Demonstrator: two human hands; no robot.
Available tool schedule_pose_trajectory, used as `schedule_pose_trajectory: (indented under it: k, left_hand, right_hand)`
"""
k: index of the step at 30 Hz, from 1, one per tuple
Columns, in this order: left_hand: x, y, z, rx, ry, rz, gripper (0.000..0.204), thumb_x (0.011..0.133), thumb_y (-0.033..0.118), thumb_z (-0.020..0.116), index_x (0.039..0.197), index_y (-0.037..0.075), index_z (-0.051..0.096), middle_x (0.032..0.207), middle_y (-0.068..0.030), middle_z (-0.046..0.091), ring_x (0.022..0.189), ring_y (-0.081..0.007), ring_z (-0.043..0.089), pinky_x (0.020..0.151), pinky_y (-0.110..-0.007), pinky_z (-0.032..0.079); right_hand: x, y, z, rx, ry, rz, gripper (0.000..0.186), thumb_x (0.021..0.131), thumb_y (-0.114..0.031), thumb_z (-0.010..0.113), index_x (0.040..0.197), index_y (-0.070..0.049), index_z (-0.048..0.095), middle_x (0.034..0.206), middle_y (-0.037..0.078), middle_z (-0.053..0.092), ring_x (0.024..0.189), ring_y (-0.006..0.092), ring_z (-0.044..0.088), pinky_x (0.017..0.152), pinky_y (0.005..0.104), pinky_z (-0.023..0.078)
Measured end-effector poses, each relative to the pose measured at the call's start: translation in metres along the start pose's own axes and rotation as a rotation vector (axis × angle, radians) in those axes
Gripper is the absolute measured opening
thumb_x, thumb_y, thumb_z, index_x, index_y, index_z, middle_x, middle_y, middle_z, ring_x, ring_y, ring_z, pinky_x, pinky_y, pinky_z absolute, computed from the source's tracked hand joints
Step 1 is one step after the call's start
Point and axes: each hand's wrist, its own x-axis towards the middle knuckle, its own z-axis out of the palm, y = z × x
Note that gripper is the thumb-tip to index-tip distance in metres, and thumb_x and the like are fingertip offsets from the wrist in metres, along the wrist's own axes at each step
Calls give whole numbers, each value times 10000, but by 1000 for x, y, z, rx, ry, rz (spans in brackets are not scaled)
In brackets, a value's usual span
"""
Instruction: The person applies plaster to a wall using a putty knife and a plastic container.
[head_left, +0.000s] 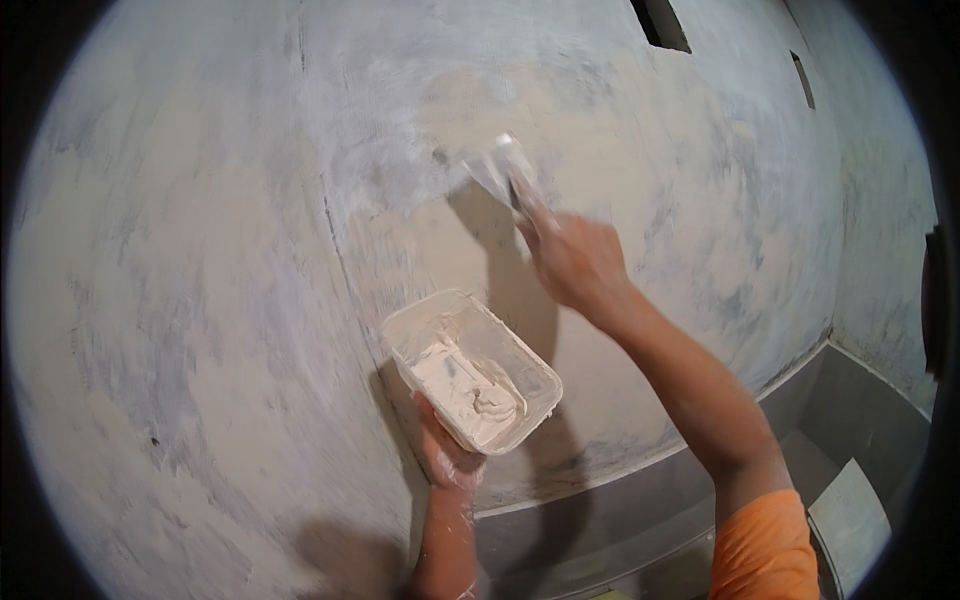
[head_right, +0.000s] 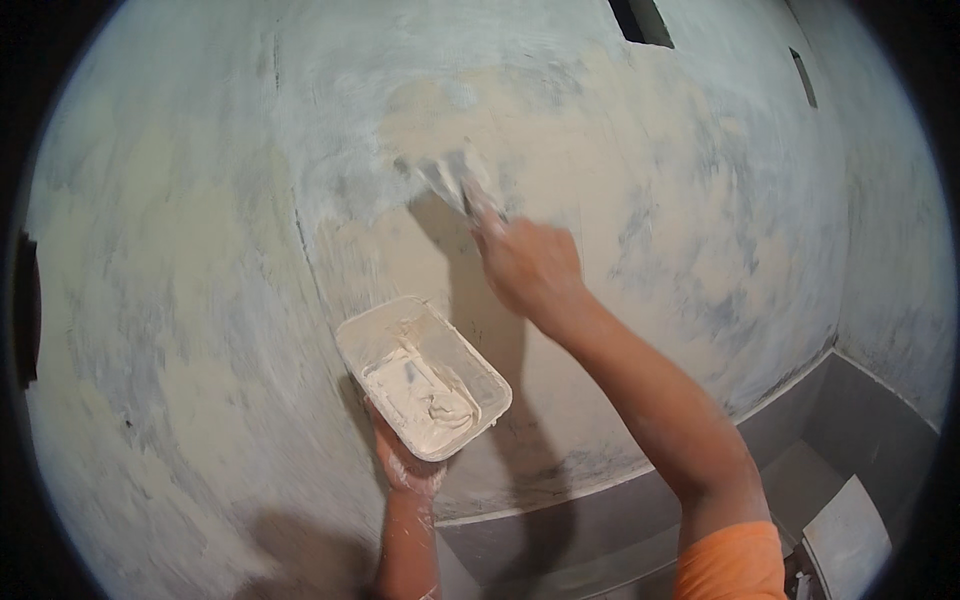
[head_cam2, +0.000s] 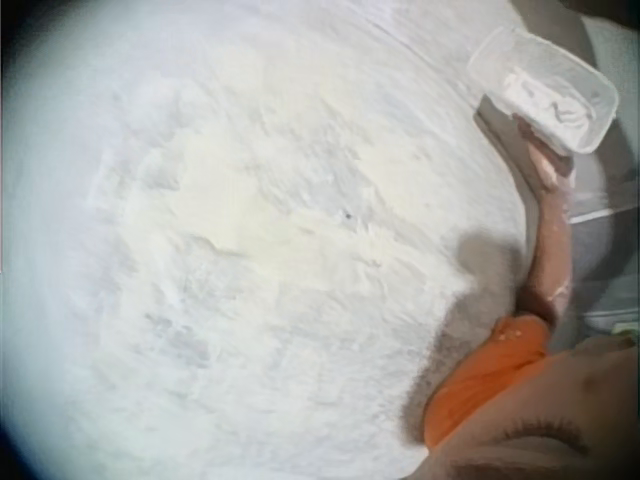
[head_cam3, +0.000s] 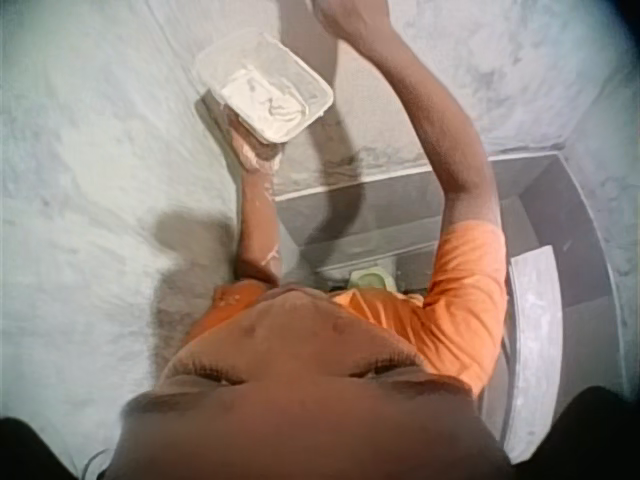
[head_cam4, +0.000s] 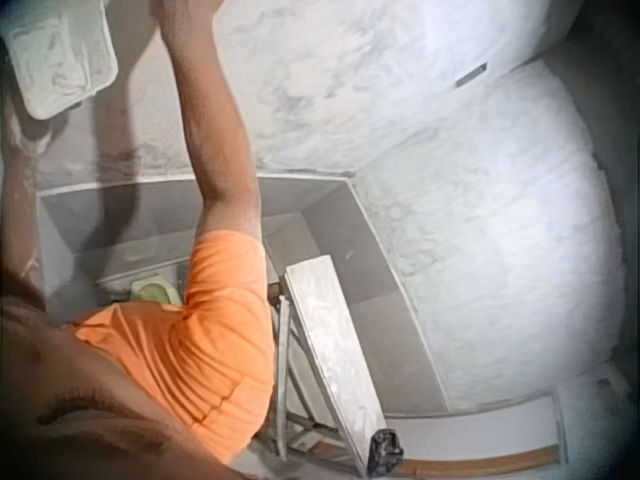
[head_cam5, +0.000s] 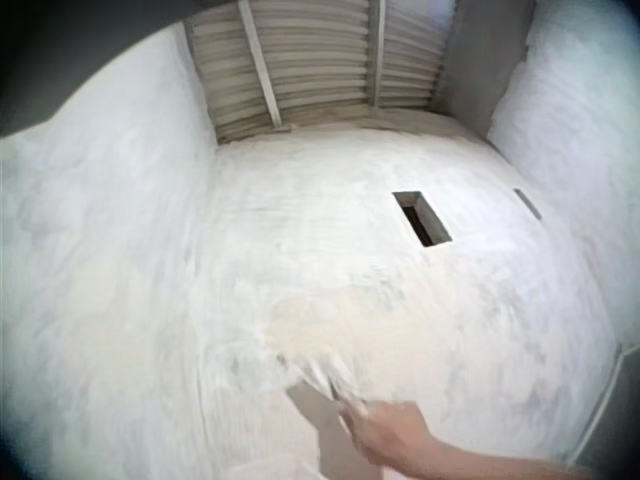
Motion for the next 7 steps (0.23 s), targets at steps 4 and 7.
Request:
schedule_pose_trajectory:
  k: [4, 7]
  left_hand:
    - [-1, -2, 2, 57, 16, 13, 792, 1039, 626, 416, 1598, 82, 278, 1571, -121, 421, 1398, -309, 472, 1142, -455, 427]
    - [-4, -3, 3, 99, 20, 16, 801, 1036, 631, 418, 1605, 89, 266, 1579, -119, 411, 1407, -308, 464, 1152, -455, 412]
  right_hand:
    - [36, 0, -1, -59, -88, 10, 611, 1047, -301, 499, 1600, -172, 274, 731, 160, 673, 637, 414, 640, 556, 535, 474]
    - [10, 2, 10, -76, -113, 41, 628, 1048, -296, 489, 1617, -186, 244, 824, 176, 711, 708, 409, 679, 605, 513, 516]
